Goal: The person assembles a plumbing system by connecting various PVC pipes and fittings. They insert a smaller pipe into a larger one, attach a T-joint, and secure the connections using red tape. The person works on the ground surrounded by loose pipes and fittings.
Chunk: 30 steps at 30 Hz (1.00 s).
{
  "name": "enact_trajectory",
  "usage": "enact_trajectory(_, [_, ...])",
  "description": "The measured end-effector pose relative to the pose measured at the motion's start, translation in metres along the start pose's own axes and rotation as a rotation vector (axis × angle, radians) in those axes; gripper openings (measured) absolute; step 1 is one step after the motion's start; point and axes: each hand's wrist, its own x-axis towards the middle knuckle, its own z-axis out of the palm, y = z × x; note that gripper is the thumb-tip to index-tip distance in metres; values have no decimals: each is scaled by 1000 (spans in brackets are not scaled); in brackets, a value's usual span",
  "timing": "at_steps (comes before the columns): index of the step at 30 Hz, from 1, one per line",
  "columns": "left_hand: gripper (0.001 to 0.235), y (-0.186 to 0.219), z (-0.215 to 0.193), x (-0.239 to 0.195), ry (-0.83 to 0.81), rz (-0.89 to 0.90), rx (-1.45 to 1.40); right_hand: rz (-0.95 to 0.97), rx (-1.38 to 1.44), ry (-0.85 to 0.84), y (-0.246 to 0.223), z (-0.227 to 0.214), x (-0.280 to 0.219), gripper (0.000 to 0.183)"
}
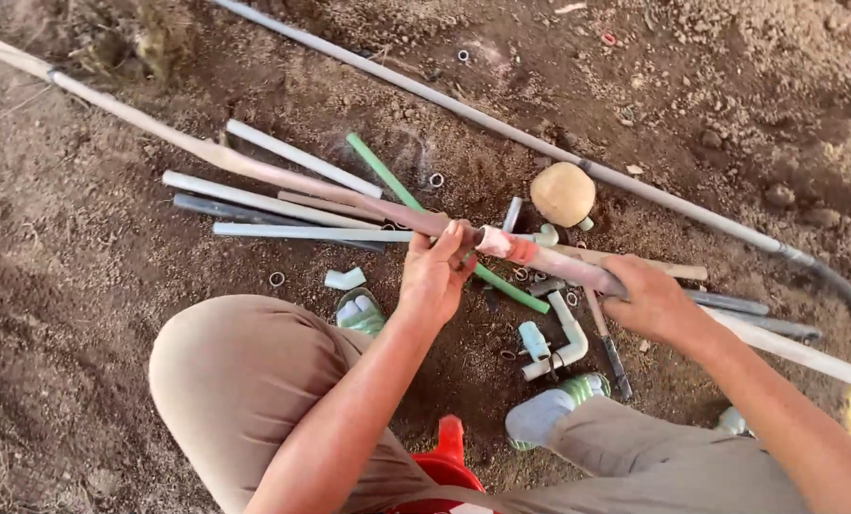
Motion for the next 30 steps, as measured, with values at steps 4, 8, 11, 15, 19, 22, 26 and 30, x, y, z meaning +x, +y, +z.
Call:
enact_trajectory(4, [41, 3, 5, -8, -27, -7, 0, -37, 16, 62, 3, 2, -2, 42])
enact_trajectory(8, [38, 2, 3, -6, -28, -19, 46, 23, 17, 5, 2, 1, 5, 39])
enact_trajectory(11, [40, -3, 3, -9, -14, 33, 72, 13, -35, -9, 8, 10, 6, 38])
enact_trajectory(15, [39, -2, 6, -8, 8, 55, 97, -14, -26, 28, 7, 9, 9, 34])
enact_trajectory(19, [37, -9, 1, -1, 30, 102, 128, -78, -33, 74, 3, 11, 4, 33])
enact_trajectory(22, [34, -20, -1, 2, 49, 189, 157, -88, -87, 82, 8, 20, 11, 33])
enact_trajectory(26, [34, -18, 6, -7, 74, 225, 166, -170, -59, 158, 26, 39, 17, 32])
enact_trajectory(30, [34, -17, 8, -11, 67, 232, 174, -226, -137, 201, 36, 45, 21, 26])
